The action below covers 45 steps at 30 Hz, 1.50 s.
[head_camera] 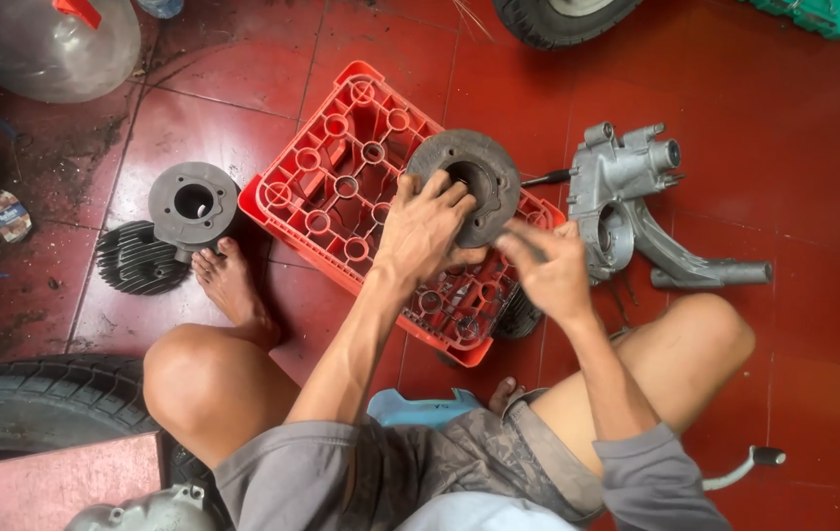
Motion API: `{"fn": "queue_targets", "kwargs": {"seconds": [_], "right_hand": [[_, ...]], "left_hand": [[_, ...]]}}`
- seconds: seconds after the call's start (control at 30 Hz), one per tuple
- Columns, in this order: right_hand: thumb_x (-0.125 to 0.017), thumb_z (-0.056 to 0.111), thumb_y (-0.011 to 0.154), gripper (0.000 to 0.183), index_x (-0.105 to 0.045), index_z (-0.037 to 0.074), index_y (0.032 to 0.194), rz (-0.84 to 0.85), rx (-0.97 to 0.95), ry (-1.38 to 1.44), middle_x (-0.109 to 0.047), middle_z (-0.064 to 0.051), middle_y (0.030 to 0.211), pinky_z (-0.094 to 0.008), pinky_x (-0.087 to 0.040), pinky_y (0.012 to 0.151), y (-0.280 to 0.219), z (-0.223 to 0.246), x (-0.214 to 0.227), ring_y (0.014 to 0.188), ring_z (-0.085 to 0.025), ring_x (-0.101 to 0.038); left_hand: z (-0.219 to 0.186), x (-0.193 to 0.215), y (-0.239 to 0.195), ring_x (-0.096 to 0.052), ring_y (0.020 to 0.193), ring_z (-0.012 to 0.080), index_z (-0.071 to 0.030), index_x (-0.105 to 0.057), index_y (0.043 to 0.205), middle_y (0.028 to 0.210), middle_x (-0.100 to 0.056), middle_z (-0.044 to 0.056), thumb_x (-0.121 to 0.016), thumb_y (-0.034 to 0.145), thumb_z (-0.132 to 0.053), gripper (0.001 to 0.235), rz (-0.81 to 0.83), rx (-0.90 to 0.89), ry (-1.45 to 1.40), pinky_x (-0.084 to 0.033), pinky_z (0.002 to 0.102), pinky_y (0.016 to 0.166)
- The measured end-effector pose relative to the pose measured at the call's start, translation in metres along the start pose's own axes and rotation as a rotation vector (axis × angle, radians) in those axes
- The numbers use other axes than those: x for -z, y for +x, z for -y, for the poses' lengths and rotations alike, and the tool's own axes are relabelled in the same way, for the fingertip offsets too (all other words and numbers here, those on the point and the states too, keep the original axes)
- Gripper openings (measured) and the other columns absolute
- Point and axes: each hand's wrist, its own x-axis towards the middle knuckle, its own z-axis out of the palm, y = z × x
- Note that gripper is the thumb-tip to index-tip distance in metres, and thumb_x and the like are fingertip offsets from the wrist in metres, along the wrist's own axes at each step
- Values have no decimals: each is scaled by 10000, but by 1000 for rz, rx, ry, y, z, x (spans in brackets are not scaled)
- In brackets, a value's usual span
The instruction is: The person sits on the floor and scrubs a circular metal mechanical part with a sanding block. They rotate the part to clean different surfaces, including the inner rim and outer edges, while other disassembled engine components rest nearby on a red crate.
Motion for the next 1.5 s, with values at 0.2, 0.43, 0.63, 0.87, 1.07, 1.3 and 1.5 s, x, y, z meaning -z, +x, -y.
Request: {"fn": "queue_targets", "kwargs": {"seconds": [0.2,0.43,0.63,0.87,1.07,1.3,1.5], "right_hand": [[-755,283,998,259,-798,68,1136,-167,-272,2,-759,-179,951,-368,-423,956,18,31,-8,922,-328,-677],[-809,287,929,148,-832,173,1020,-150,-93,175,-694,-129,724,-329,-461,766,13,35,-5,707,-266,-657],[-770,152,933,98,-804,199,1012,-165,64,-164,-697,-18,693,-339,-382,782,25,10,0,596,-196,-591],[-810,146,847,173,-787,258,977,73,153,152,-756,69,734,-279,-366,758,3,81,-4,617,-129,-677],[-852,206,881,93,-831,143,946,-249,-149,95,-729,-143,770,-350,-451,787,11,16,-11,732,-332,-650],[-836,136,846,202,-836,272,995,-243,31,147,-795,39,902,-278,-410,814,6,45,-17,731,-197,-605],[-797,68,822,193,-813,239,908,-252,178,-3,-757,24,750,-345,-424,742,-9,45,-43,633,-224,-639]], "left_hand": [[4,6,0,-497,1057,148,-220,-556,955,940,-545,-44,-683,633,-816,689,-51,-14,-49,-317,429,924],[-2,48,8,-452,1200,253,-170,-489,1234,1207,-519,43,-947,539,-507,899,127,95,-252,-340,457,970],[3,74,11,-247,1495,384,-69,-170,1610,1582,-316,238,-1005,523,-475,1429,259,257,-308,-176,533,1198],[18,75,10,-307,1528,361,-44,-6,1637,1655,-277,224,-993,479,-441,1573,357,319,-435,-165,545,1249],[28,61,11,-311,1533,347,-82,8,1644,1678,-239,193,-1021,420,-486,1649,337,334,-508,-188,545,1245],[23,75,9,-310,1519,404,-57,36,1637,1667,-221,248,-1033,498,-354,1590,356,355,-523,-214,584,1230],[25,60,7,-369,1477,445,-76,-11,1645,1656,-262,242,-1045,423,-371,1627,297,299,-538,-289,620,1196]]}}
